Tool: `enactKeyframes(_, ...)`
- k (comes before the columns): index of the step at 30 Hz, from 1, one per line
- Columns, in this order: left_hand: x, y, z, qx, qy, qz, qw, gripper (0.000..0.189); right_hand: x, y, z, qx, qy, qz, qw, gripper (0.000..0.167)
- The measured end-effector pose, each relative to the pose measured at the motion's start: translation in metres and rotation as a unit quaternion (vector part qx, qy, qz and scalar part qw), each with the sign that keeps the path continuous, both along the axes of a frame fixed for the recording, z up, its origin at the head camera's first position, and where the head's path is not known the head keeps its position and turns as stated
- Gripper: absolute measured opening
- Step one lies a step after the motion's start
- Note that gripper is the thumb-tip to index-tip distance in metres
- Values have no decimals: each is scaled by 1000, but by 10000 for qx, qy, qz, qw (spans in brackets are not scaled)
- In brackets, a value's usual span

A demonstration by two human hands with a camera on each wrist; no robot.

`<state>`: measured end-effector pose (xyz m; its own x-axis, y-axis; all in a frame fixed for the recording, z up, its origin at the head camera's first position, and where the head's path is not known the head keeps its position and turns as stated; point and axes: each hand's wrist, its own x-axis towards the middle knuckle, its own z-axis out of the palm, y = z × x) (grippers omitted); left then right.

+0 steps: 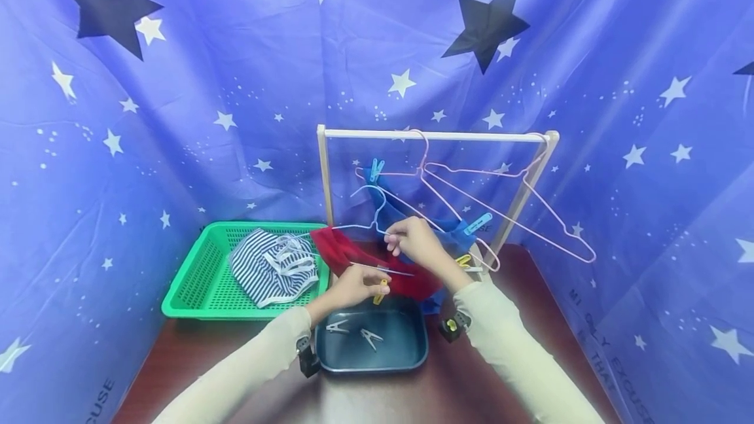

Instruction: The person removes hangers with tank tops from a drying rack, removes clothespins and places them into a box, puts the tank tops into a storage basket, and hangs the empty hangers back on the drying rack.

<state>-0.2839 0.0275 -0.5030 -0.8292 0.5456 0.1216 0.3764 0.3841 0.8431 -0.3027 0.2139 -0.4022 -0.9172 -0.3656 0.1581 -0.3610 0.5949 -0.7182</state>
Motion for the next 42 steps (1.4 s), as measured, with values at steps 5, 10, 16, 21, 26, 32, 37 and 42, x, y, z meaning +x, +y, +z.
enactKeyframes(5, 5, 4, -7, -112, -254, 23, 9996, 27, 7, -2, 3, 20, -107, -28, 9999, 14)
enactKeyframes(10, 6, 9, -18, -246, -450, 28, 9987, 27, 12, -6, 11, 175, -34, -23, 9998, 14)
enactKeyframes(16, 7, 12, -23, -426, -275, -152, 9986, 27, 14, -13, 25, 383, 51, -9, 9993, 15)
enactKeyframes(21, 5, 16, -27, -552, -59, -279, 9981, 26, 15, -19, 35, 542, 81, -35, 9985, 16)
enactKeyframes(26, 1, 22, -37, -740, 15, -287, 9968, 27, 15, -25, 40, 616, 55, -2, 9981, 16)
enactKeyframes(32, 2, 30, -46, -1371, 302, -366, 9894, 26, 11, -31, 43, 716, 110, -92, 9973, 15)
enactKeyframes(37, 4, 40, -53, -2327, 797, -480, 9681, 26, 8, -37, 46, 729, 100, -116, 9972, 15)
enactKeyframes(42, 6, 45, -63, -3030, 1763, -890, 9323, 18, 7, -41, 47, 780, 101, -88, 9969, 14)
